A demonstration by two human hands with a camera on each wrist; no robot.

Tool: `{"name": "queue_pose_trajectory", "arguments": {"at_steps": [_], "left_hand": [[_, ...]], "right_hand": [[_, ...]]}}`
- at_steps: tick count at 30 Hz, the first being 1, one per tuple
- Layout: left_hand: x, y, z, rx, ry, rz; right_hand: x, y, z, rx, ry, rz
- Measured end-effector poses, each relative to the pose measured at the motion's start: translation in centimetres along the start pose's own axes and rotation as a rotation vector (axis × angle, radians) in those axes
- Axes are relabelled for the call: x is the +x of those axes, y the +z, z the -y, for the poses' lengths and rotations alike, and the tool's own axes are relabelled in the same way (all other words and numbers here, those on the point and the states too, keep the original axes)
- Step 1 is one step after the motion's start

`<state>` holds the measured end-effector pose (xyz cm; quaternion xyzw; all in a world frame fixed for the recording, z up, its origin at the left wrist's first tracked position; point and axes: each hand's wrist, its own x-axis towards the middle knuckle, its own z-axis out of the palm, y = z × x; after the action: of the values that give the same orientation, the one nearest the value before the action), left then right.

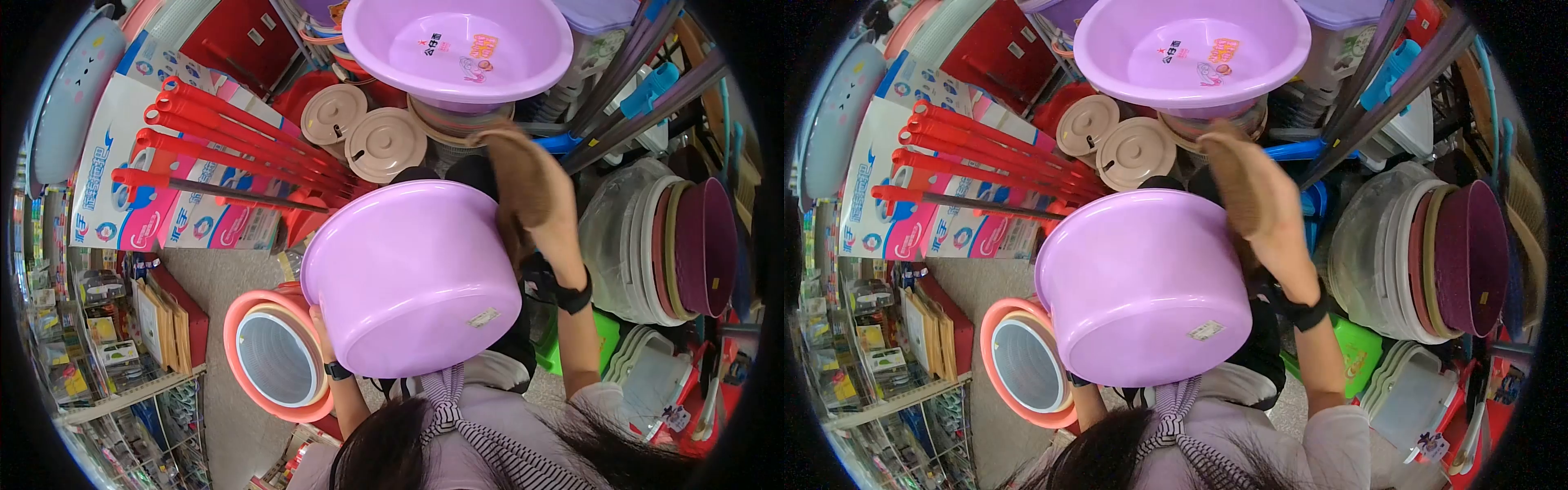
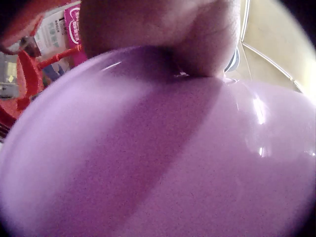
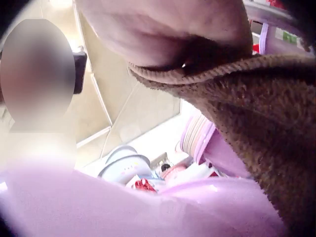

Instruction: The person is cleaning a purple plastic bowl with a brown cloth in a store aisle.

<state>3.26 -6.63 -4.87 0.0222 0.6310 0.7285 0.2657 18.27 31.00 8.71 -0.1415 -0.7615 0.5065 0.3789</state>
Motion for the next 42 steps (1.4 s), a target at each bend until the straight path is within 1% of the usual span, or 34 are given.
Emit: {"name": "queue_pose_trajectory", "arguments": {"at_steps": [2, 3, 5, 6, 8, 9, 10, 12, 13, 15, 16, 17, 18, 19, 21, 22, 24, 25, 27, 29, 31, 33, 37, 39, 42], "left_hand": [[0.1, 0.1, -0.1, -0.013, -0.002, 0.023], [0.2, 0.2, -0.2, -0.018, -0.002, 0.033], [0.2, 0.2, -0.3, -0.026, -0.002, 0.049], [0.2, 0.2, -0.5, -0.031, -0.001, 0.053], [0.0, 0.3, -0.9, -0.036, -0.005, 0.065], [-0.1, 0.9, -1.3, -0.036, -0.005, 0.065], [-0.3, 1.8, -2.2, -0.014, 0.007, 0.057], [-0.4, 2.2, -2.7, 0.006, 0.022, 0.048], [-0.3, 2.1, -2.5, 0.063, 0.051, 0.025], [-0.4, 2.4, -2.8, 0.118, 0.081, 0.002], [-0.6, 3.0, -3.3, 0.073, 0.049, -0.003], [-0.8, 3.3, -3.6, 0.029, 0.017, -0.007], [-0.8, 3.3, -3.5, 0.029, 0.018, -0.008], [-0.9, 3.2, -3.2, 0.025, 0.0, -0.019], [-0.8, 2.5, -2.5, 0.023, -0.016, -0.035], [-0.6, 1.9, -1.7, 0.038, 0.003, -0.01], [-0.2, 1.3, -0.8, 0.051, 0.021, 0.013], [0.1, 1.3, -0.6, 0.073, 0.022, 0.022], [0.3, 1.3, -0.5, 0.095, 0.025, 0.031], [0.3, 1.7, -0.7, 0.057, -0.015, 0.056], [0.5, 2.6, -1.1, 0.054, -0.018, 0.045], [0.7, 2.8, -1.2, 0.048, -0.021, 0.035], [1.1, 2.5, -0.7, 0.024, -0.041, 0.056], [1.2, 2.4, -0.5, 0.016, -0.043, 0.062], [1.5, 2.6, -0.8, 0.038, -0.062, 0.1]], "right_hand": [[1.0, 1.6, 0.8, 0.046, 0.196, 0.157], [1.2, 2.1, 0.6, 0.044, 0.196, 0.157], [1.9, 3.0, -0.5, -0.215, 0.021, 0.269], [2.8, 3.2, -0.9, -0.214, 0.02, 0.271], [4.5, 3.3, -1.2, -0.048, 0.052, 0.397], [4.7, 3.3, -0.3, -0.096, 0.094, 0.388], [4.9, 3.4, -0.3, -0.096, 0.093, 0.388], [5.7, 3.6, -0.5, -0.199, 0.032, 0.501], [5.6, 3.8, -0.7, -0.2, 0.028, 0.501], [5.4, 4.4, -1.1, -0.579, -0.103, 0.585], [5.5, 4.4, -1.2, -0.58, -0.105, 0.585], [5.8, 4.3, -1.3, -0.561, -0.111, 0.64], [6.1, 4.3, -1.4, -0.54, -0.116, 0.695], [6.3, 4.3, -1.7, -0.536, -0.118, 0.696], [6.5, 4.4, -2.7, -0.458, -0.101, 0.772], [6.5, 4.4, -2.8, -0.455, -0.104, 0.773], [6.4, 4.4, -3.0, -0.432, 0.007, 0.768], [6.3, 4.4, -3.1, -0.432, 0.006, 0.769], [6.2, 4.4, -3.3, -0.46, 0.073, 0.745], [6.1, 4.2, -3.2, -0.465, 0.085, 0.756], [5.7, 3.8, -3.6, -0.47, 0.099, 0.766], [4.6, 3.3, -4.6, -0.413, 0.035, 0.65], [2.3, 1.5, -5.1, -0.462, 0.036, 0.629], [0.9, 0.8, -5.3, -0.47, 0.181, 0.552], [-0.4, -0.1, -5.3, -0.452, 0.209, 0.543]]}}
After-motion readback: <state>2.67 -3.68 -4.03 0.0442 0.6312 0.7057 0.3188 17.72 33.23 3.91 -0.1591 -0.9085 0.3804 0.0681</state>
